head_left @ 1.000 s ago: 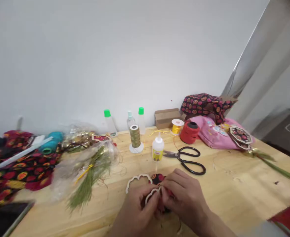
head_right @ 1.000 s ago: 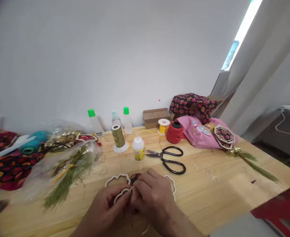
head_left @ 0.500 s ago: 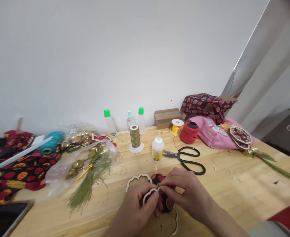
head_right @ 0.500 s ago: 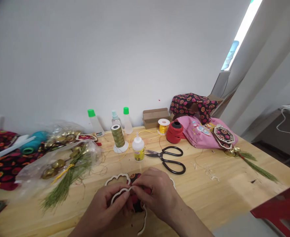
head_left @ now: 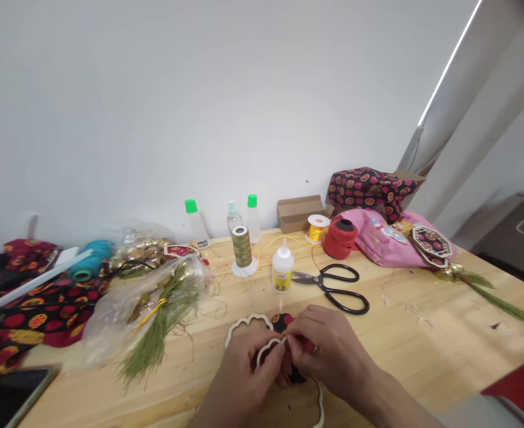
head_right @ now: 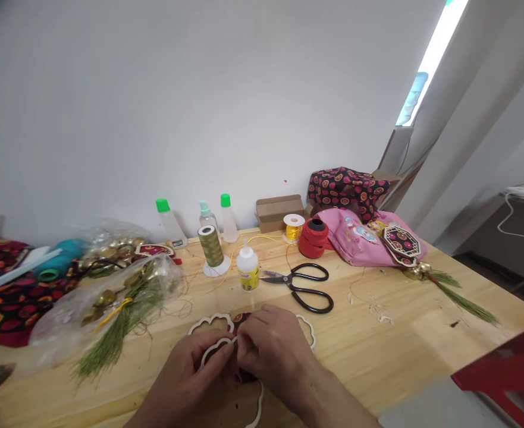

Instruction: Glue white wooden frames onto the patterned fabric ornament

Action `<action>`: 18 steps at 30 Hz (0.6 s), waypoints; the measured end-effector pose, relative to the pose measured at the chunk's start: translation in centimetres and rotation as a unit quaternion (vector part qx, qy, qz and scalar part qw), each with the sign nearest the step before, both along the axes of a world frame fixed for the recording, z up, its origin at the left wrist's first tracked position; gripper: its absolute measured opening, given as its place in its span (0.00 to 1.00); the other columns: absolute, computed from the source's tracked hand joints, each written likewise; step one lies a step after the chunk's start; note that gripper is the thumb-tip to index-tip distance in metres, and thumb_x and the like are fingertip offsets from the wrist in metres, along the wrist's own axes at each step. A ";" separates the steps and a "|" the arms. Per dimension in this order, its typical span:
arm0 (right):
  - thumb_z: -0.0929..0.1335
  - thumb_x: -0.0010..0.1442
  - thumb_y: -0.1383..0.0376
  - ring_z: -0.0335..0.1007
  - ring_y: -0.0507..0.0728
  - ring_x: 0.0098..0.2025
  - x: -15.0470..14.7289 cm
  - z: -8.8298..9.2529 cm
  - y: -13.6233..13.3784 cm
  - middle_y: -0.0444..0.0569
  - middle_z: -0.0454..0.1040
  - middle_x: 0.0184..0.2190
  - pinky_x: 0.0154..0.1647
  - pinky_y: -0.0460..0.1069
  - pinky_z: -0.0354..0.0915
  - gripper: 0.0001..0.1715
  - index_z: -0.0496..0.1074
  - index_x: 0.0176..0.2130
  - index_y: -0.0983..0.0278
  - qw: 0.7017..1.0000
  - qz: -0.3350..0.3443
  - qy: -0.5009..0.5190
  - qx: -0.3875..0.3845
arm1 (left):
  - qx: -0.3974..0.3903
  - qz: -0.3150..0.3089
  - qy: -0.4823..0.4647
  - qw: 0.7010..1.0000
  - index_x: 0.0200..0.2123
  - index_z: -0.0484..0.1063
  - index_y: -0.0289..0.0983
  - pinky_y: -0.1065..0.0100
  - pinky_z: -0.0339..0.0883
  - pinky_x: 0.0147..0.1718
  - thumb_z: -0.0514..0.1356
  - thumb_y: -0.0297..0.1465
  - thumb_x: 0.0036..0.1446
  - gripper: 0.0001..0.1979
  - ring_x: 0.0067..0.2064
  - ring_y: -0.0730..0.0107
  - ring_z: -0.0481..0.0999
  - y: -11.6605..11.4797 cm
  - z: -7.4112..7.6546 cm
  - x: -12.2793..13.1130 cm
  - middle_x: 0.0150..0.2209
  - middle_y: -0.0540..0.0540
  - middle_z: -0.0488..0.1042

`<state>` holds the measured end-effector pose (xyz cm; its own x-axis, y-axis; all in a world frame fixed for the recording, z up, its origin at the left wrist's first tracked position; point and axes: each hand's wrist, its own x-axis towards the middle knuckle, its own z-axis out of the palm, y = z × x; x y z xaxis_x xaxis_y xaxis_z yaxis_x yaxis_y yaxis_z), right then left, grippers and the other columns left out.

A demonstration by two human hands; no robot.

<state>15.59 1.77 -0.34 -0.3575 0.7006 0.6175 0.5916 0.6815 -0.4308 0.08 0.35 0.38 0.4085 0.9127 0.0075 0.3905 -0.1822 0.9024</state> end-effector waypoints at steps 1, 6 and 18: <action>0.64 0.45 0.76 0.63 0.50 0.19 0.1 0.1 0.0 0.45 0.71 0.15 0.21 0.44 0.56 0.10 0.72 0.19 0.66 0.999 -0.003 0.013 -0.037 | -0.007 0.001 -0.007 1.000 0.19 0.68 0.37 0.75 0.61 0.26 0.49 0.33 0.58 0.17 0.24 0.73 0.69 0.0 0.0 0.0 0.19 0.50 0.70; 0.65 0.54 0.70 0.66 0.49 0.22 1.0 0.8 0.2 0.44 0.73 0.21 0.23 0.42 0.59 0.11 0.76 0.26 0.65 0.963 0.049 0.073 -0.255 | -0.036 0.008 -0.060 0.998 0.21 0.69 0.36 0.75 0.62 0.25 0.50 0.34 0.56 0.16 0.23 0.73 0.70 0.1 -0.1 -0.1 0.20 0.49 0.70; 0.66 0.51 0.72 0.67 0.52 0.25 1.3 1.3 0.7 0.46 0.75 0.20 0.27 0.45 0.61 0.08 0.75 0.26 0.64 0.992 0.075 -0.057 -0.080 | -0.012 0.001 -0.032 0.999 0.24 0.71 0.35 0.75 0.61 0.26 0.50 0.35 0.58 0.16 0.25 0.73 0.69 0.3 0.0 -0.1 0.22 0.49 0.71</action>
